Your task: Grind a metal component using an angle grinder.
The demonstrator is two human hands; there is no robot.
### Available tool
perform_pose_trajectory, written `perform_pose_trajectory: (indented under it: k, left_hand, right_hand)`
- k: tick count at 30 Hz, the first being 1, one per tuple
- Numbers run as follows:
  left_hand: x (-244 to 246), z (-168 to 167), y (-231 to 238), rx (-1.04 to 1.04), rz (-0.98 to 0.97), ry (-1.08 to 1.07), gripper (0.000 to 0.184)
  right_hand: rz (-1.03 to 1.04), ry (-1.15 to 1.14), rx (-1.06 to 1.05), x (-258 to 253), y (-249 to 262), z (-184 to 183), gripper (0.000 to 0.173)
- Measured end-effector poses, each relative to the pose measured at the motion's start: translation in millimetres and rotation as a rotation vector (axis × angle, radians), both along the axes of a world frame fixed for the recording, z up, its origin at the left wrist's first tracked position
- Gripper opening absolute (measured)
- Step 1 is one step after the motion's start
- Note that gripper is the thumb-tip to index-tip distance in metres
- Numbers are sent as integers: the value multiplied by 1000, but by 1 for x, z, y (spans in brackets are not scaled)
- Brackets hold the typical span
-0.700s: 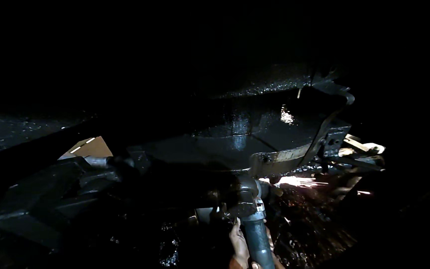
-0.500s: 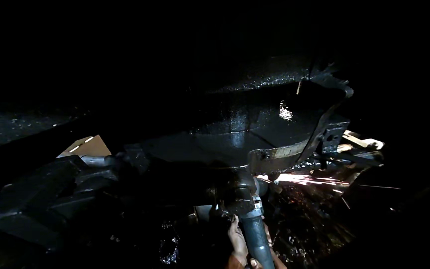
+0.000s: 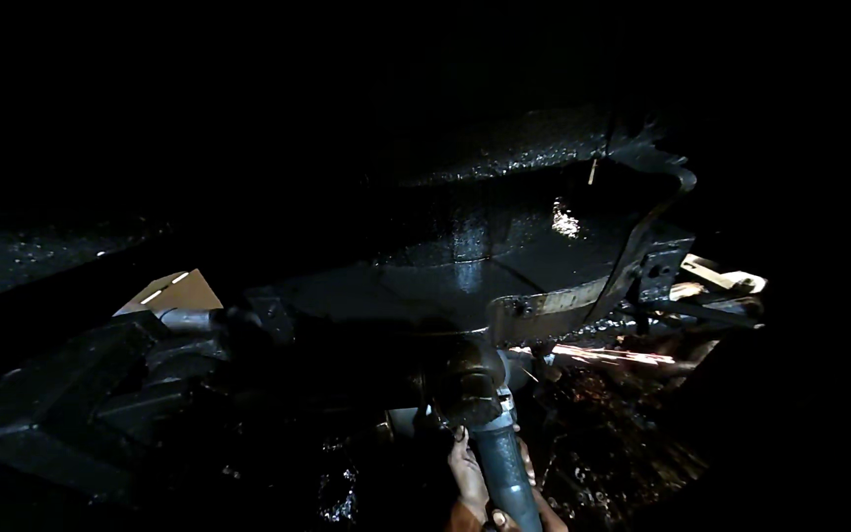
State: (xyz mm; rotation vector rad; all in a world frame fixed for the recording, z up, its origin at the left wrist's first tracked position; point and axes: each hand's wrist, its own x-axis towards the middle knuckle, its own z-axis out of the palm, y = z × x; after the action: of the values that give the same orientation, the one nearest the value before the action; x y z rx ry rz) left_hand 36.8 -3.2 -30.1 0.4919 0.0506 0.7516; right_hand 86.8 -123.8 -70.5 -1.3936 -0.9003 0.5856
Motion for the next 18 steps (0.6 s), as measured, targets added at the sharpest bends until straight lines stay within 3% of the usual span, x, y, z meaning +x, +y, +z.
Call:
perform_pose_trajectory:
  k: [5,9,14,18]
  left_hand:
    - [-1,0,2,-25,39,-13,83]
    - [-6,-5,1,18,11,-58,82]
    - [-7,-5,4,-16,-17,-87,82]
    - [-6,-15,10,-34,73,-79,80]
  right_hand:
    - [-4,-6,5,-3,1,6,53]
    - [-25,-42,-42,-8,-4,44,51]
    - [9,-41,-25,-4,2,10,56]
    - [15,-46,-34,-4,5,6,56]
